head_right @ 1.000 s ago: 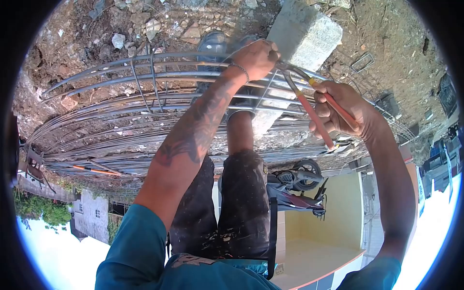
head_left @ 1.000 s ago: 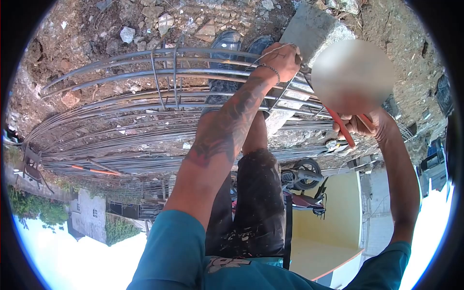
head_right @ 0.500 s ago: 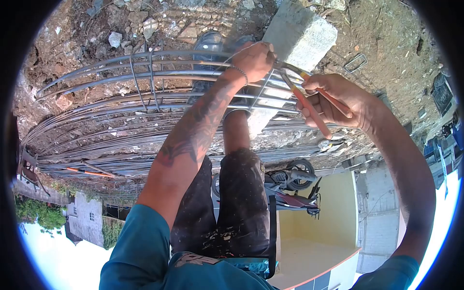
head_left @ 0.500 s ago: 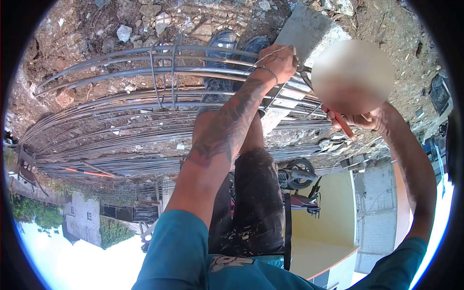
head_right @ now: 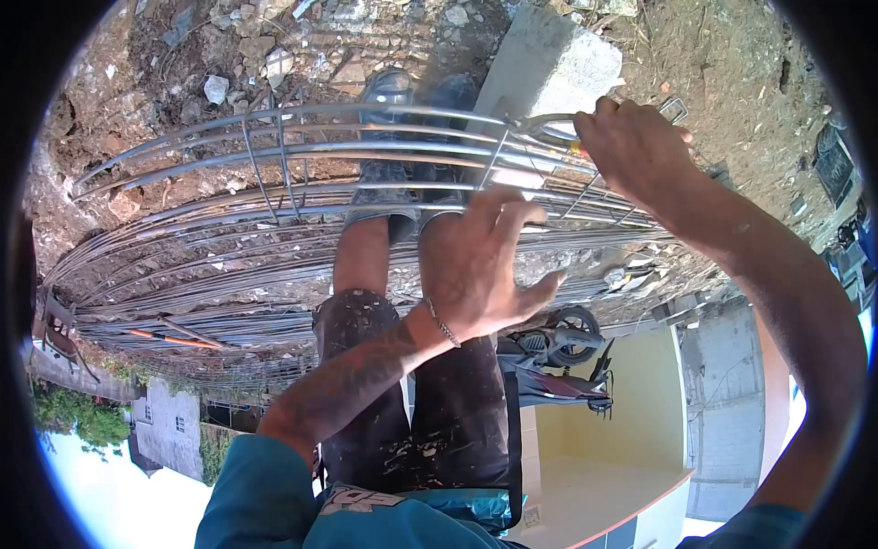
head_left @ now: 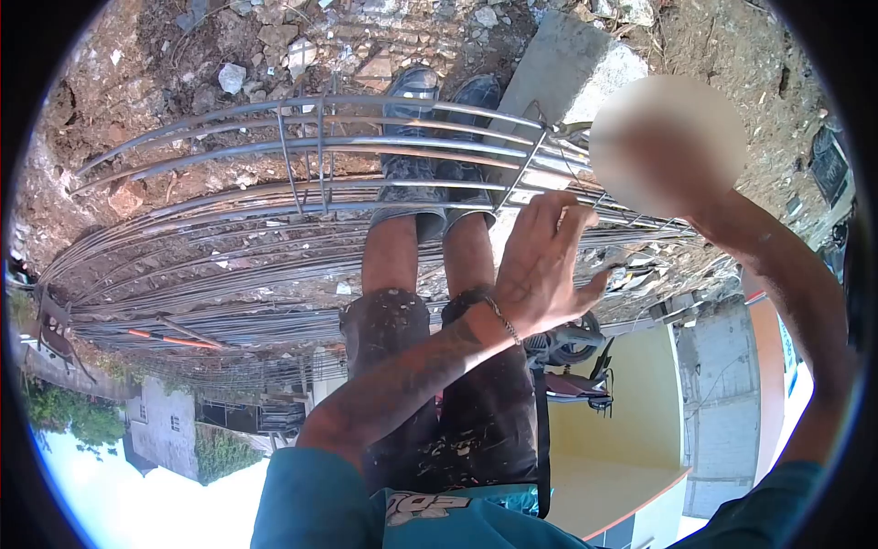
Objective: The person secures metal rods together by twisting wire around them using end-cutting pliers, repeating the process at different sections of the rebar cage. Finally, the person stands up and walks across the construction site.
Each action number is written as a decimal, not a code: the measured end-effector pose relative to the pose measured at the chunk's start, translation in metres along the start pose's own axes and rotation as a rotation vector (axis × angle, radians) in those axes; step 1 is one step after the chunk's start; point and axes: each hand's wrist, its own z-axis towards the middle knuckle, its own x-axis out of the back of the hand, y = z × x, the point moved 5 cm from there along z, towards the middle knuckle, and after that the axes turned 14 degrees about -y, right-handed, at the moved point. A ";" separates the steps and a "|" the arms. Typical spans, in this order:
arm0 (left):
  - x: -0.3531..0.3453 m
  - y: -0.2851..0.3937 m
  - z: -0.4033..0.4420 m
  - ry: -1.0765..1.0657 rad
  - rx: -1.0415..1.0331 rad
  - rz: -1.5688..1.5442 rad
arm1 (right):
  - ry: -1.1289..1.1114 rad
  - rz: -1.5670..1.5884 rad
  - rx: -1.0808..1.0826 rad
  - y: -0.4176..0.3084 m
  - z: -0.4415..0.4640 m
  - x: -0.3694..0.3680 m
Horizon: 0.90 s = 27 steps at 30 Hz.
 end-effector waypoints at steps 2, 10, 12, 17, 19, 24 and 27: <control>0.025 -0.024 0.079 0.233 -0.253 0.093 | 0.169 -0.022 0.032 -0.002 -0.002 0.003; -0.054 -0.057 0.159 -0.039 -0.238 0.280 | 0.180 0.169 -0.040 0.006 -0.012 -0.002; -0.053 -0.053 0.149 0.160 -0.313 0.199 | -0.161 0.422 0.009 0.032 -0.017 -0.007; -0.063 -0.050 0.139 0.287 -0.408 0.252 | -0.469 0.734 0.119 0.028 -0.009 -0.049; -0.047 -0.043 0.142 0.337 -0.462 0.246 | -0.074 0.344 -0.125 0.020 -0.017 -0.037; -0.033 -0.036 0.162 0.225 -0.241 0.195 | 0.228 0.025 -0.057 0.038 -0.006 0.003; -0.026 -0.048 0.184 0.323 -0.106 0.114 | 0.395 -0.130 0.118 0.067 0.033 0.010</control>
